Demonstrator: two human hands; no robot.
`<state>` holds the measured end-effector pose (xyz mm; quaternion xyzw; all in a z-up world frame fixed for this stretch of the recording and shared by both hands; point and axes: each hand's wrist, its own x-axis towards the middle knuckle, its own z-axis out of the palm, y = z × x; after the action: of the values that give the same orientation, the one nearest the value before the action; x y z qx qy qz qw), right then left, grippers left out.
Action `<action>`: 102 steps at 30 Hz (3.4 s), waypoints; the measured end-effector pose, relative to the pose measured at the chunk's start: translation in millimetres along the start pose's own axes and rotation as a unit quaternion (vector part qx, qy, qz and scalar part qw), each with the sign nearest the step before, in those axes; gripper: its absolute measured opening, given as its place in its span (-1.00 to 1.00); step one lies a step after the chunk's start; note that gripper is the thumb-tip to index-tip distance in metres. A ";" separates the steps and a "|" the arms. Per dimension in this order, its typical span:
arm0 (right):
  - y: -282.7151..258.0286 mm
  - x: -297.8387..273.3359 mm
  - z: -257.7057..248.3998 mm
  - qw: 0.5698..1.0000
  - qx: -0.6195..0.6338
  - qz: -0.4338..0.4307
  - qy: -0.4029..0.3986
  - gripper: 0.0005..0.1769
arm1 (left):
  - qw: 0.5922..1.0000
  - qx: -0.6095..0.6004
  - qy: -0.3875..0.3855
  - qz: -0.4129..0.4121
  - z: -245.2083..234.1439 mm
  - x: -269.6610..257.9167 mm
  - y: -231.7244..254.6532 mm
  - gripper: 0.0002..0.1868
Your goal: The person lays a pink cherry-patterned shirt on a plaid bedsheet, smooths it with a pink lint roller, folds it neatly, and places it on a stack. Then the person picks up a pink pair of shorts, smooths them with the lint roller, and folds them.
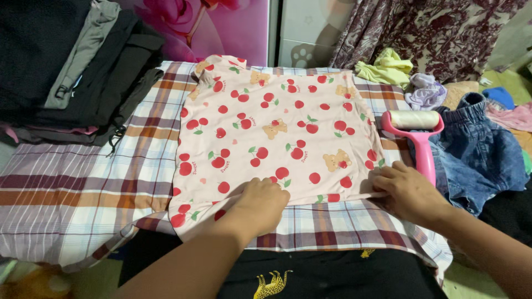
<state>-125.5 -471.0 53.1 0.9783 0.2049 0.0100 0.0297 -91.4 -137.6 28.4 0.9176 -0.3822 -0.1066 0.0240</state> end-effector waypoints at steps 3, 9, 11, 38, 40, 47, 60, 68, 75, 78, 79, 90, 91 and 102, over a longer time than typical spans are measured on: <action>4.9 -8.5 1.2 1.000 -0.014 0.026 -0.010 -0.56 | 1.000 -0.018 -0.018 0.003 0.6 -9.2 -7.3 -0.84; 19.8 -29.6 13.2 0.994 0.028 0.099 0.044 -0.61 | 0.985 -0.117 -0.085 -0.093 -10.1 -11.1 -19.5 -0.72; 31.9 -31.4 18.2 0.980 -0.004 0.181 0.079 -0.63 | 0.957 -0.197 -0.166 -0.134 -16.3 -3.8 -34.7 -0.53; -80.5 169.1 -30.3 0.975 0.160 -0.106 -0.115 -0.35 | 0.950 -0.034 -0.080 -0.299 12.9 -63.1 -145.7 0.40; -21.5 148.7 -27.3 0.972 0.169 -0.044 -0.156 -0.41 | 0.951 -0.039 -0.069 -0.299 18.4 -63.5 -147.2 0.40; 139.4 42.2 -59.8 0.972 -0.003 0.159 -0.175 -0.38 | 0.950 -0.045 -0.068 -0.302 24.3 -62.6 -148.9 0.41; -102.2 127.8 -31.9 0.969 0.229 -0.087 -0.004 -0.40 | 0.939 -0.038 -0.118 -0.322 17.0 -51.7 -148.4 0.47; -56.0 116.2 -30.6 0.983 0.111 -0.036 -0.143 -0.38 | 0.935 -0.048 -0.132 -0.327 16.6 -50.9 -147.4 0.47; 120.7 13.0 -47.3 0.966 0.040 0.149 -0.205 -0.45 | 0.938 -0.043 -0.112 -0.324 20.1 -53.3 -147.0 0.45; 146.4 6.6 -64.4 0.950 -0.044 0.186 -0.248 -0.44 | 0.937 -0.043 -0.117 -0.327 19.1 -51.1 -146.5 0.46; 147.0 13.7 -71.3 0.937 -0.087 0.206 -0.268 -0.46 | 0.937 -0.041 -0.115 -0.326 18.3 -49.5 -146.4 0.44; -81.6 231.2 -46.2 0.965 0.198 -0.172 0.014 -0.37 | 0.940 -0.089 -0.095 -0.315 13.2 -55.2 -145.0 0.51; -97.0 242.3 -44.9 0.972 0.189 -0.140 -0.022 -0.35 | 0.939 -0.090 -0.097 -0.316 12.9 -56.7 -144.8 0.51; 95.3 177.2 -17.1 0.964 0.126 0.135 -0.191 -0.37 | 0.942 -0.100 -0.081 -0.309 20.8 -56.0 -149.2 0.53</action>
<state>74.4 -486.1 77.4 0.9764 0.0608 -0.1993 -0.0565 -30.3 8.2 -0.8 0.9718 -0.0680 -0.2201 0.0503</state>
